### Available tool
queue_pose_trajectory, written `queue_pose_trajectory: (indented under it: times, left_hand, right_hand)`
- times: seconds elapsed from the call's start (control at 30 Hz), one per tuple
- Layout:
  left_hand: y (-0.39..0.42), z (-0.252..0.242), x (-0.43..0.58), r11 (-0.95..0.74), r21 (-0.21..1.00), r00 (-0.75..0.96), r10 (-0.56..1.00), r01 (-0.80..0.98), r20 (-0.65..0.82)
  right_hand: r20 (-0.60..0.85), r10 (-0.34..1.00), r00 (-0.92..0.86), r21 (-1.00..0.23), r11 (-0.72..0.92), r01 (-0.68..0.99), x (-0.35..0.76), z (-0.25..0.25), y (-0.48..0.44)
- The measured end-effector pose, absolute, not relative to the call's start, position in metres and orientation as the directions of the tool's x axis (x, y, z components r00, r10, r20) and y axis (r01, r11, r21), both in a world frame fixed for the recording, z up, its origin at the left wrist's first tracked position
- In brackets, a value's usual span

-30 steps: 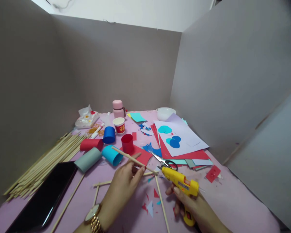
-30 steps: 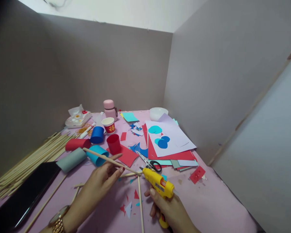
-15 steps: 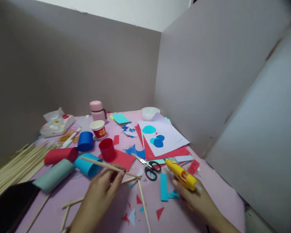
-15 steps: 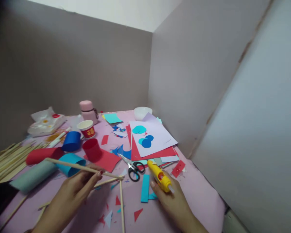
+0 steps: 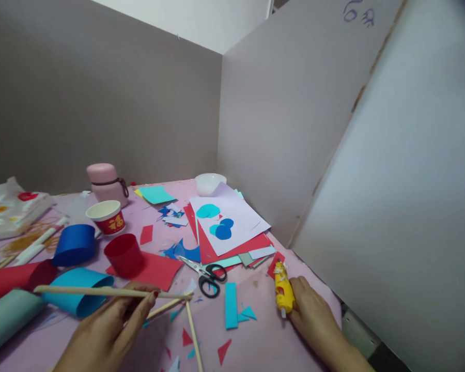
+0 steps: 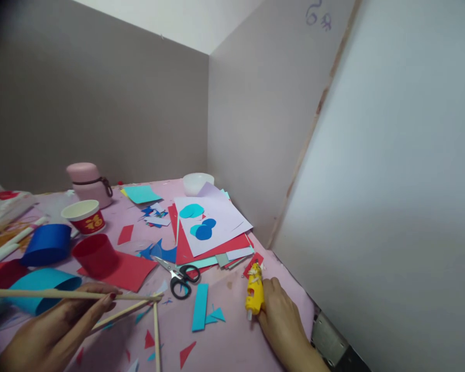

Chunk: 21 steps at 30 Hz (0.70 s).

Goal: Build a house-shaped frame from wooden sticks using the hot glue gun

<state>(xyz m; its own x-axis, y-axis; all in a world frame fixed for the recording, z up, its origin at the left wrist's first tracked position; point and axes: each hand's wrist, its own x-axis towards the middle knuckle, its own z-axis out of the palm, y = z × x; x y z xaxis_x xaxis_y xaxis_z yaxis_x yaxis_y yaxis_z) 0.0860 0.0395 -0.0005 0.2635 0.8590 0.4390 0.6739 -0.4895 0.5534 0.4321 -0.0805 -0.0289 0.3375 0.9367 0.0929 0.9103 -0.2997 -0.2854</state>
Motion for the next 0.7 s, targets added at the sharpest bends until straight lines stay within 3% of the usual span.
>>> queue_pose_trajectory:
  times: [0.23, 0.33, 0.43, 0.5, 0.6, 0.7]
  left_hand:
    - [0.031, 0.022, 0.099, -0.480, 0.579, 0.265, 0.869, 0.659, 0.419]
    - [0.022, 0.039, 0.108, -0.486, 0.574, 0.279, 0.867, 0.660, 0.413]
    - [0.015, 0.047, 0.114, -0.463, 0.591, 0.280, 0.882, 0.661, 0.379]
    - [0.013, 0.050, 0.116, -0.442, 0.602, 0.278, 0.895, 0.665, 0.349]
    - [0.011, 0.052, 0.117, -0.436, 0.607, 0.290, 0.899, 0.664, 0.329]
    - [0.010, 0.053, 0.118, -0.457, 0.599, 0.314, 0.889, 0.657, 0.333]
  right_hand:
    - [0.047, 0.968, 0.247, -0.439, -0.203, 0.875, 0.440, -0.028, -0.087]
    - [0.015, 0.979, 0.201, -0.419, -0.177, 0.890, 0.453, -0.028, -0.092]
    - [0.094, 0.972, 0.217, -0.388, -0.165, 0.907, 0.452, -0.019, -0.095]
    - [0.157, 0.966, 0.208, -0.455, -0.116, 0.883, 0.436, -0.007, -0.091]
    - [0.133, 0.990, 0.042, -0.571, 0.042, 0.820, 0.389, 0.012, -0.072]
    - [0.141, 0.981, -0.131, -0.542, 0.188, 0.819, 0.337, 0.021, -0.044]
